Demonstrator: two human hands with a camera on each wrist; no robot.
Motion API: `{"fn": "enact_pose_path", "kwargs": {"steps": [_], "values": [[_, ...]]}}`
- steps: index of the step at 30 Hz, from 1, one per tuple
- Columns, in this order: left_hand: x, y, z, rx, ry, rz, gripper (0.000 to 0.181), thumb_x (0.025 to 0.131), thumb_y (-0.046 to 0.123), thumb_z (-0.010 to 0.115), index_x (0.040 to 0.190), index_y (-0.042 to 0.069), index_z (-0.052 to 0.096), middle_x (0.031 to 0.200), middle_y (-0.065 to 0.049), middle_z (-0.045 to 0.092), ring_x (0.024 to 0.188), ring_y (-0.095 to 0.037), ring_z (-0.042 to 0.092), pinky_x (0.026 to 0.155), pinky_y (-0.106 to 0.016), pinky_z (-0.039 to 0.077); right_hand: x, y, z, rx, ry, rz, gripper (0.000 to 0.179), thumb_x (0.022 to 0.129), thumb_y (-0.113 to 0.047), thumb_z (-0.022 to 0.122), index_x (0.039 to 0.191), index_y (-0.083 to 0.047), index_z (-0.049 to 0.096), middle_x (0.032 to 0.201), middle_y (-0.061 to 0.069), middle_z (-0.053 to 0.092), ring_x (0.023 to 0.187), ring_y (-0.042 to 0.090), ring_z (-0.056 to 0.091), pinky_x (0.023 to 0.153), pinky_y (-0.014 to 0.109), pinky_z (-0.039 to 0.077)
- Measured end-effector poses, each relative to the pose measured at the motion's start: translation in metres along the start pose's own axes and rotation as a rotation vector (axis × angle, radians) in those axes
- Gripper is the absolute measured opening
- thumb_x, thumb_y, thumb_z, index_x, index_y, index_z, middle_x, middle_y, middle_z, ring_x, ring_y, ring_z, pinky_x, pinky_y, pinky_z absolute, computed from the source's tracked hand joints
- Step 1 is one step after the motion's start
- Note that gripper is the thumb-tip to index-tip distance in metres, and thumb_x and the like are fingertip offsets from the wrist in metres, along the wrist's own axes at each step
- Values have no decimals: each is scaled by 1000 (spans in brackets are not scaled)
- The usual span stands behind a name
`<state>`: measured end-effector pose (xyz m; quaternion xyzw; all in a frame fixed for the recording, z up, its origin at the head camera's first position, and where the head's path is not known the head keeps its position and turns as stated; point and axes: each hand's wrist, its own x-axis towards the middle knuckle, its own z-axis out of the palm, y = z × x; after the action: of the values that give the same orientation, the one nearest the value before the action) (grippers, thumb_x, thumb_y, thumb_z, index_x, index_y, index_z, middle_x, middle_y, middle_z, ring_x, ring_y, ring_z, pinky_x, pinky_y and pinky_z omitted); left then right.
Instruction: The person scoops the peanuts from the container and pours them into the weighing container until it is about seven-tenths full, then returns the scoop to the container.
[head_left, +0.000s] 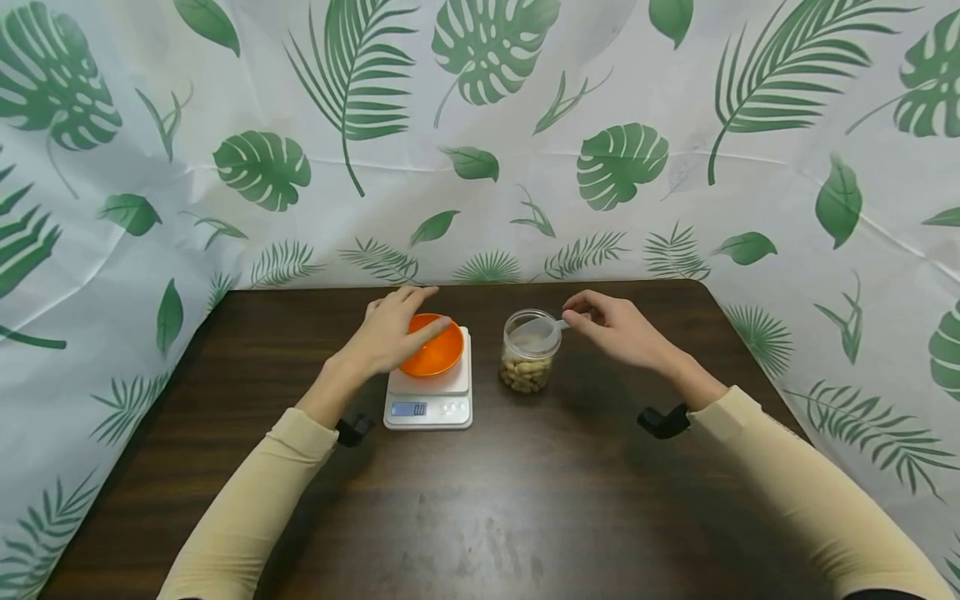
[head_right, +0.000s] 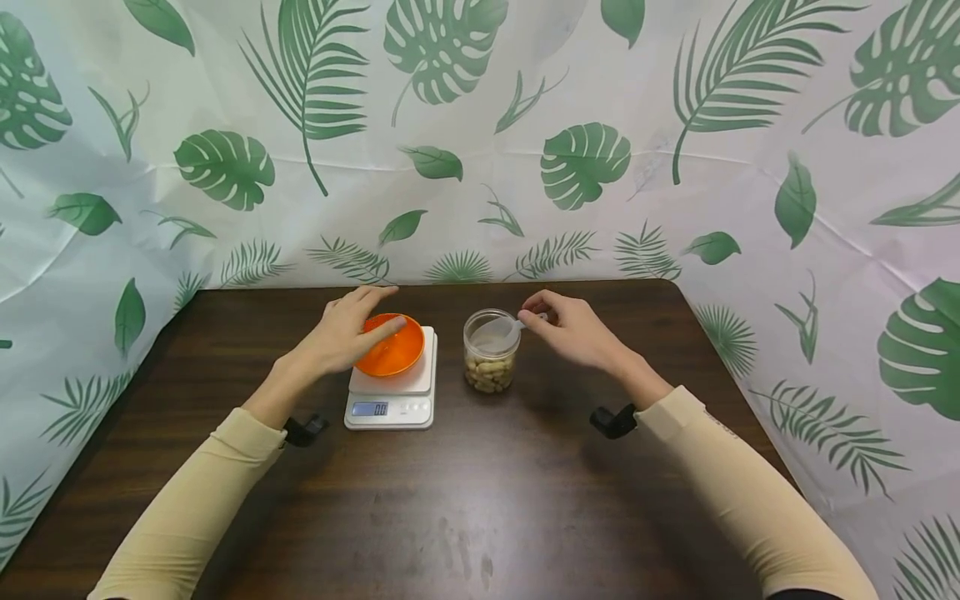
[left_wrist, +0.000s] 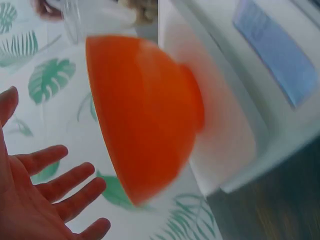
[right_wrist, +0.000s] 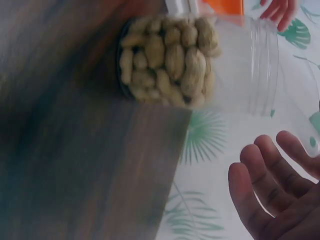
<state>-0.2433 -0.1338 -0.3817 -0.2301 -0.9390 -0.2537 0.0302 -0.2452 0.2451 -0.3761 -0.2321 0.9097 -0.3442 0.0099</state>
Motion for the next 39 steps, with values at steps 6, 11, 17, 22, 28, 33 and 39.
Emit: {"fn": "enact_pose_path", "kwargs": {"steps": [6, 11, 17, 22, 28, 33, 39], "values": [[5, 18, 11, -39, -16, 17, 73, 101, 60, 53, 154, 11, 46, 151, -11, 48, 140, -30, 40, 113, -60, 25, 0, -1, 6, 107, -28, 32, 29, 104, -34, 64, 122, -11, 68, 110, 9, 69, 92, 29, 66, 73, 41, 52], [12, 33, 25, -11, -48, 76, 74, 100, 60, 56, 153, 10, 47, 151, -11, 48, 140, -29, 41, 115, -56, 27, 1, 0, 9, 142, -26, 63, 30, 101, -33, 68, 119, -9, 70, 106, 10, 70, 91, 31, 68, 71, 38, 53], [17, 48, 40, -14, -74, 147, 75, 98, 55, 63, 153, 8, 46, 150, -11, 48, 139, -31, 44, 115, -53, 29, 2, 2, 12, 181, -28, 83, 29, 101, -31, 69, 118, -6, 70, 100, 14, 70, 85, 41, 64, 65, 35, 52], [21, 57, 46, -38, -61, 182, 77, 93, 44, 76, 153, 6, 46, 147, -13, 50, 135, -31, 47, 114, -53, 32, 1, 2, 12, 195, -27, 102, 30, 101, -30, 69, 119, -6, 70, 99, 18, 69, 83, 45, 62, 62, 34, 53], [26, 66, 53, -41, -88, 192, 88, 88, 42, 82, 155, 4, 40, 150, -15, 47, 136, -32, 46, 113, -52, 35, 3, 2, 14, 150, -4, 75, 26, 100, -28, 71, 117, -7, 70, 98, 10, 69, 77, 30, 61, 61, 34, 51], [31, 71, 59, -97, -86, 178, 93, 87, 42, 83, 157, 3, 36, 152, -14, 44, 137, -30, 44, 113, -48, 37, 4, 1, 15, 123, 14, 48, 25, 100, -28, 70, 116, -8, 70, 101, 8, 70, 78, 26, 62, 63, 35, 51], [37, 70, 65, -124, -93, 159, 94, 86, 41, 84, 157, 1, 36, 152, -15, 44, 137, -29, 45, 114, -42, 37, 7, 0, 15, 117, 12, 34, 25, 101, -27, 69, 117, -8, 69, 103, 9, 70, 77, 29, 61, 61, 36, 50]]}}
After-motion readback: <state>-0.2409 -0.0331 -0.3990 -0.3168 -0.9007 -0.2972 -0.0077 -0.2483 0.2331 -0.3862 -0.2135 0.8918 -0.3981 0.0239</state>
